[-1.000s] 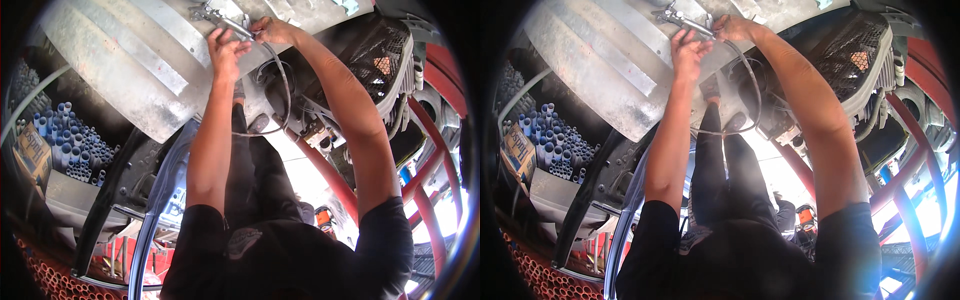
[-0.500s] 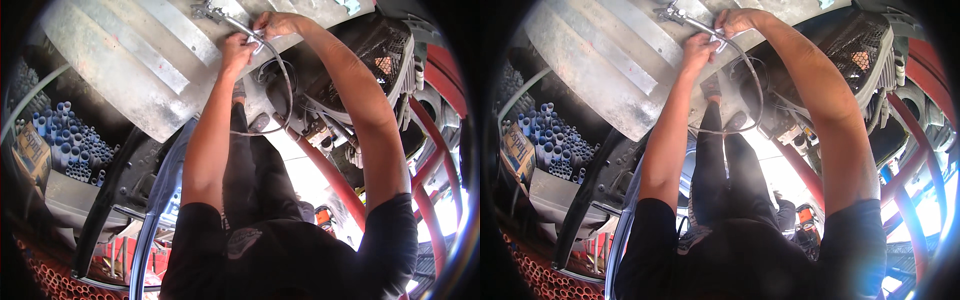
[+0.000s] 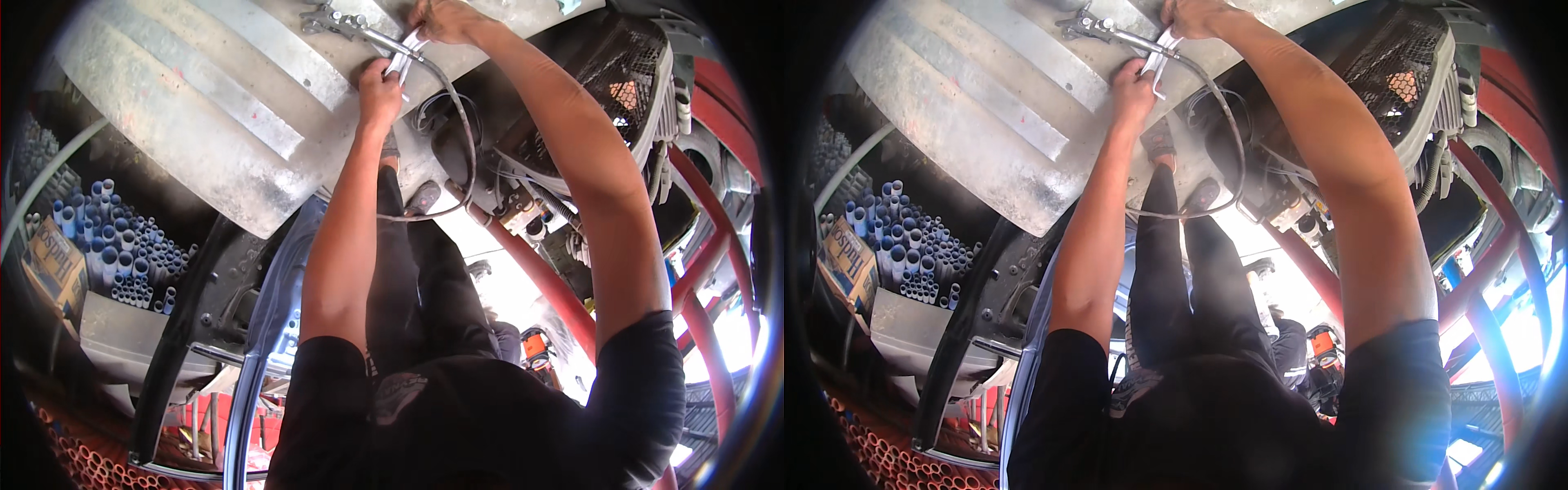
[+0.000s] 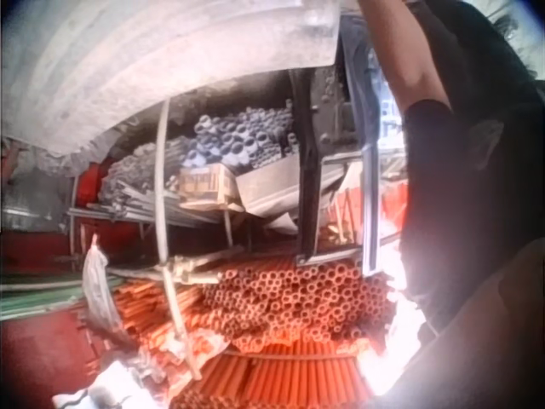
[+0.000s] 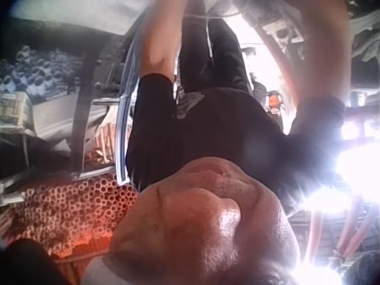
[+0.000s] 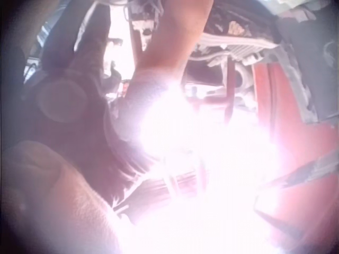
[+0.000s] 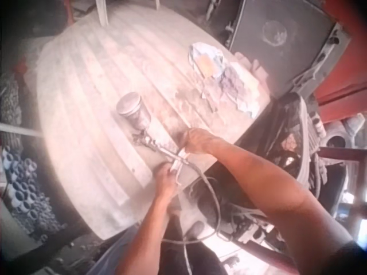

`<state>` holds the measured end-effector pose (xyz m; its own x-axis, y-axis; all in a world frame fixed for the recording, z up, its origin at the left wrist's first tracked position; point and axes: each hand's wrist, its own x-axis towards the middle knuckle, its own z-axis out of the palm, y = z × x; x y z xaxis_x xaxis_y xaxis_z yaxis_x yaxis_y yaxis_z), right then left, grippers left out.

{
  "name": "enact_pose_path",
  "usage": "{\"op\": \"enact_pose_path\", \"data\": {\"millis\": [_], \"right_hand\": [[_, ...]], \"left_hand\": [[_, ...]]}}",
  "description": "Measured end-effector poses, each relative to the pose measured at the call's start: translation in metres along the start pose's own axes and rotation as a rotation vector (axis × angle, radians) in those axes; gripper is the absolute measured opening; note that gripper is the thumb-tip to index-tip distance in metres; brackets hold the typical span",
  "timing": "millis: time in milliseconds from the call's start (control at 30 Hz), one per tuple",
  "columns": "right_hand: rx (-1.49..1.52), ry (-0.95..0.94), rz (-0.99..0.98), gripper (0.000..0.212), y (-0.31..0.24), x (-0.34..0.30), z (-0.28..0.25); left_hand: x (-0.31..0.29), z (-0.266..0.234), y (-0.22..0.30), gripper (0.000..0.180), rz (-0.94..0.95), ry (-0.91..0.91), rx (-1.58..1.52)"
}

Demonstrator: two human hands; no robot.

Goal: The person uses a screwdriver to scrape a black plastic part, then picks up and coils a hose before attaching it to a spray gun. They wipe the spray gun with a white cloth and place it on a metal surface. Finally, they walk toward a car with the spray gun in hand.

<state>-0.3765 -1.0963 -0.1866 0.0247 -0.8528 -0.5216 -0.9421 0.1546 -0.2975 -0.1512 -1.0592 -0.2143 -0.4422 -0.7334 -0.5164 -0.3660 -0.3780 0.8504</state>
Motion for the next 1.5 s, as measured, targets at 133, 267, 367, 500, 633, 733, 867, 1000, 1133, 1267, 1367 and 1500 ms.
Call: {"op": "enact_pose_path", "data": {"millis": [133, 267, 367, 500, 633, 733, 867, 1000, 1133, 1267, 1367, 1500], "right_hand": [[-0.062, 0.190, -0.029, 0.022, 0.025, -0.011, 0.020], [-0.702, 0.549, 0.082, 0.027, 0.018, -0.028, 0.061], [0.005, 0.344, 0.120, 0.013, -0.045, -0.073, 0.007], [0.153, 0.428, 0.195, 0.016, -0.098, -0.128, 0.057], [0.362, 0.419, 0.195, 0.029, -0.127, -0.142, 0.096], [0.499, 0.349, 0.110, 0.033, -0.114, -0.135, 0.096], [0.380, 0.542, 0.143, 0.034, -0.093, -0.134, 0.067], [0.381, 0.586, 0.180, 0.039, -0.065, -0.100, 0.058], [0.432, 0.370, 0.308, 0.036, -0.070, -0.087, 0.049], [0.566, 0.414, 0.431, 0.032, -0.080, -0.094, 0.051], [0.868, 0.423, 0.479, 0.028, -0.073, -0.097, 0.067], [1.569, 0.111, 0.439, 0.039, -0.045, -0.103, 0.067]], "left_hand": [[-0.003, 0.017, 0.003, 0.022, 0.195, 0.062, 0.305], [-0.001, 0.018, -0.004, 0.027, 0.217, 0.093, 0.220], [0.000, 0.004, 0.026, 0.036, 0.117, 0.076, 0.123], [0.025, 0.007, 0.027, 0.041, 0.160, -0.011, 0.188], [0.030, 0.000, 0.026, 0.032, 0.146, -0.113, 0.281], [0.022, -0.006, 0.034, 0.031, 0.096, -0.200, 0.233], [0.022, -0.003, 0.029, 0.028, 0.027, -0.062, 0.168], [0.023, -0.003, 0.025, 0.025, 0.028, -0.087, 0.152], [0.014, -0.008, 0.049, 0.021, 0.032, 0.094, 0.410], [0.014, -0.010, 0.053, 0.024, -0.093, 0.048, 0.346], [0.003, -0.003, 0.055, 0.022, -0.334, 0.030, -0.172], [-0.001, -0.005, 0.053, 0.013, -0.505, -0.047, -0.510]]}}
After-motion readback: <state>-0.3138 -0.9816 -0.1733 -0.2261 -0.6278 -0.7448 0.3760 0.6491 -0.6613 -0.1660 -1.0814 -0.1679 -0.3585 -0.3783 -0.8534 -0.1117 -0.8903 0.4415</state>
